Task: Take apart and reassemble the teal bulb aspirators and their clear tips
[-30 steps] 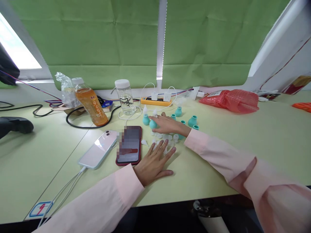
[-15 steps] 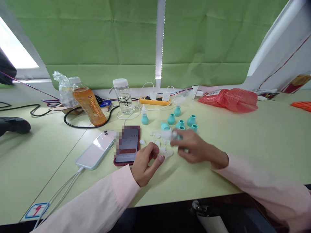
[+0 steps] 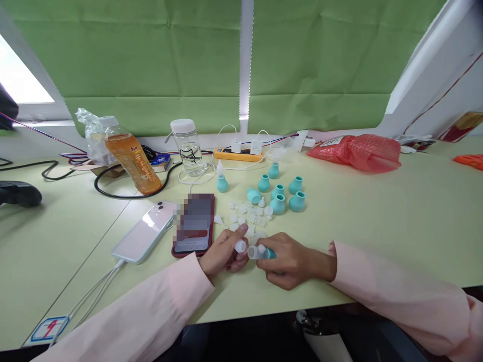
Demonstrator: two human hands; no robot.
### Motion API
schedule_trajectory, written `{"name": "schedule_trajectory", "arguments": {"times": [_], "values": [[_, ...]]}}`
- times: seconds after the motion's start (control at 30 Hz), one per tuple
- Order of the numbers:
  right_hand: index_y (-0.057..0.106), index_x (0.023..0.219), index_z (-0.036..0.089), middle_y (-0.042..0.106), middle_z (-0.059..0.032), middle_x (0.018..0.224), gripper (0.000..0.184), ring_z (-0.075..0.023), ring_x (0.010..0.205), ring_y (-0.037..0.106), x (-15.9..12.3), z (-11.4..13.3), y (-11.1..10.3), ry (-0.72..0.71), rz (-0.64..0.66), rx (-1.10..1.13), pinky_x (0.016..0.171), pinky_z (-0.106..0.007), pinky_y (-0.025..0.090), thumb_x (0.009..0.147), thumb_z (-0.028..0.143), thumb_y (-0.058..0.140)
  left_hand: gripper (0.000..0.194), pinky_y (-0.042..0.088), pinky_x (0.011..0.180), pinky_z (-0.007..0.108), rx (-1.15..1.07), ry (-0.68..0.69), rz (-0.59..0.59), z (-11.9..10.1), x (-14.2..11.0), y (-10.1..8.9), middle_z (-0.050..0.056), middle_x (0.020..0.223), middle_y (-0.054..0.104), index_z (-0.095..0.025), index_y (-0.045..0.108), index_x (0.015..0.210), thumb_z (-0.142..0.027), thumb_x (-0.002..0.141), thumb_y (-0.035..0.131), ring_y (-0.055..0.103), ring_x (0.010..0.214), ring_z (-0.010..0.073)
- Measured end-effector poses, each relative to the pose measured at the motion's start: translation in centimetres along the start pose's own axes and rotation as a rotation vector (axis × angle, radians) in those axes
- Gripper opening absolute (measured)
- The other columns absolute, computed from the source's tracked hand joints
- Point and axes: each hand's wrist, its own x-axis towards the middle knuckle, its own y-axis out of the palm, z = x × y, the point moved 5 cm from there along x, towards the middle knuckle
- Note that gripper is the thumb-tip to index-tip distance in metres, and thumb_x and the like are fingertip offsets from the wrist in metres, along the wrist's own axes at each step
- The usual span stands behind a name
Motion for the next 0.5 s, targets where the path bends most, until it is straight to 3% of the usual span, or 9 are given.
{"name": "schedule_trajectory", "arguments": {"times": [0.07,0.17,0.23,0.33,0.43,0.5], "values": [[0.054,0.066,0.02,0.042,-0.0013,0.059,0.016,-0.0116,0.053,0.038,-0.1,-0.4,-0.6,0.019,-0.055,0.022,0.046,-0.023,0.029,0.066,0.014,0.038,0.048,0.022,0.036,0.02,0.083,0.059,-0.084,-0.3,-0.1,-0.4,-0.006,0.039,0.029,-0.017,0.034,0.051,-0.05,0.083,0.019,0.028,0.034,0.0061],[0.054,0.081,0.019,0.044,-0.0023,0.063,0.023,-0.0127,0.057,0.042,-0.2,-1.0,-1.3,0.099,-0.113,0.071,0.048,-0.023,0.033,0.07,0.012,0.035,0.026,0.03,0.044,0.021,0.454,0.198,-0.249,-1.1,-0.5,-0.9,-0.007,0.048,0.034,-0.017,0.042,0.075,-0.04,0.082,0.033,0.036,0.043,0.0087],[0.05,0.093,0.02,0.047,-0.0033,0.068,0.026,-0.0138,0.061,0.046,-0.3,-1.1,-1.5,0.169,-0.099,0.118,0.052,-0.025,0.037,0.074,0.012,0.034,0.017,0.036,0.049,0.023,0.724,0.233,-0.279,-1.3,-0.5,-0.8,-0.004,0.057,0.043,-0.017,0.042,0.089,-0.032,0.081,0.038,0.044,0.051,0.0117],[0.038,0.11,0.021,0.052,-0.0053,0.083,0.033,-0.0149,0.074,0.051,-0.5,-1.2,-1.1,0.272,-0.071,0.232,0.064,-0.028,0.043,0.078,0.013,0.036,0.016,0.042,0.055,0.028,1.037,0.251,-0.27,-1.2,-0.1,-0.5,0.005,0.084,0.049,-0.016,0.044,0.093,-0.023,0.08,0.039,0.052,0.069,0.0171],[0.028,0.116,0.02,0.05,-0.0093,0.102,0.044,-0.0162,0.088,0.053,-0.8,-1.3,-0.5,0.365,-0.133,0.33,0.073,-0.029,0.045,0.075,0.017,0.045,0.02,0.046,0.056,0.029,1.1,0.244,-0.248,-1.0,0.0,-0.4,0.008,0.096,0.045,-0.017,0.045,0.098,-0.02,0.079,0.038,0.053,0.077,0.0183],[0.033,0.11,0.02,0.053,-0.0079,0.098,0.044,-0.0157,0.083,0.055,-1.0,-1.7,0.2,0.442,-0.144,0.383,0.07,-0.027,0.047,0.071,0.018,0.051,0.026,0.048,0.058,0.03,1.036,0.262,-0.265,-1.1,-0.2,-0.5,0.008,0.099,0.044,-0.018,0.043,0.103,-0.02,0.077,0.042,0.053,0.078,0.0173]]}}
